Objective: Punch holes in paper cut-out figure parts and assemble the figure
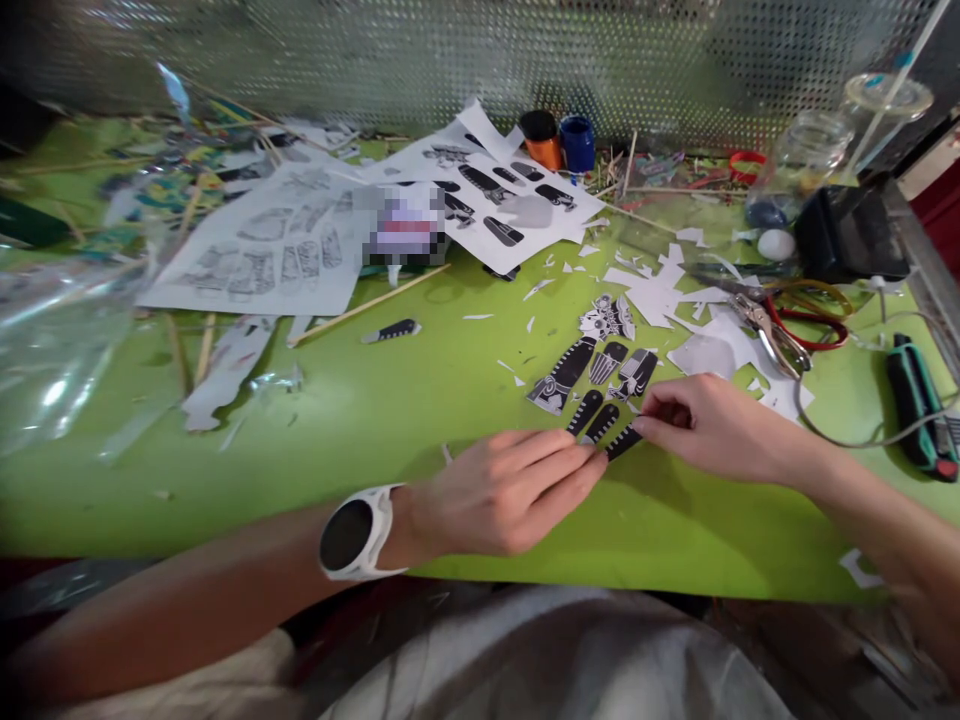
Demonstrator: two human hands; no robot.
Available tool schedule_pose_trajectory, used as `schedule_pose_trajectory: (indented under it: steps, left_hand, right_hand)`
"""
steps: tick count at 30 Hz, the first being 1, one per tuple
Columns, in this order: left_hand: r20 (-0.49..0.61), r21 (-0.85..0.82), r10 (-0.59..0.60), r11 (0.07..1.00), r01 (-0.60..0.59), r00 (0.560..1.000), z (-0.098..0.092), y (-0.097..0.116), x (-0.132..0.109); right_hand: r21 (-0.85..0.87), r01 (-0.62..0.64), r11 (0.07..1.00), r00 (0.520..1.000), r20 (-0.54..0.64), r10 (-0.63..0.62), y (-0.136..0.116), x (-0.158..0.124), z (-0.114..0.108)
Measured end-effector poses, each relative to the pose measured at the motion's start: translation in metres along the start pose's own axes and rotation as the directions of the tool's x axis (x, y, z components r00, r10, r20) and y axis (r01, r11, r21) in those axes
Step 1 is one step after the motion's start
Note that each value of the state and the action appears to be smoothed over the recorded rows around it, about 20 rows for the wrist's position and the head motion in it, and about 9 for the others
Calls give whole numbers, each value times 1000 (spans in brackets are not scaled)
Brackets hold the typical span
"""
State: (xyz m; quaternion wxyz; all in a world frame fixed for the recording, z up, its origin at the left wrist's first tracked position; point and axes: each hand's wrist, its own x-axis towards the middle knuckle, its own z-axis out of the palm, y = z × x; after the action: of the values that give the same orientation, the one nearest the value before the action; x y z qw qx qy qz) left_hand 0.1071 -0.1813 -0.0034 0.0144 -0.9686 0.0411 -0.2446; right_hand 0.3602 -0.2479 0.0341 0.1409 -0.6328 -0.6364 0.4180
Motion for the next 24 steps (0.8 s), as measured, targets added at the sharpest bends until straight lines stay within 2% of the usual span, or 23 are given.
schedule_pose_trajectory:
  steps: [5, 9, 15, 24]
  left_hand:
    - [-11, 23, -9, 1000, 9, 1000, 1, 3, 1]
    - [2, 9, -37, 999, 37, 999, 3, 5, 2]
    - [26, 13, -59, 998, 59, 998, 4, 6, 1]
    - [30, 11, -63, 998, 63, 998, 4, 5, 2]
  right_hand:
    - [-12, -31, 999, 996, -86, 29, 1, 2, 2]
    - [-21, -62, 998, 994, -90, 60, 4, 4, 3]
    - [-36, -31, 999, 991, -131, 26, 7, 5, 7]
    - [-116, -54, 992, 988, -153, 36, 6, 8, 11]
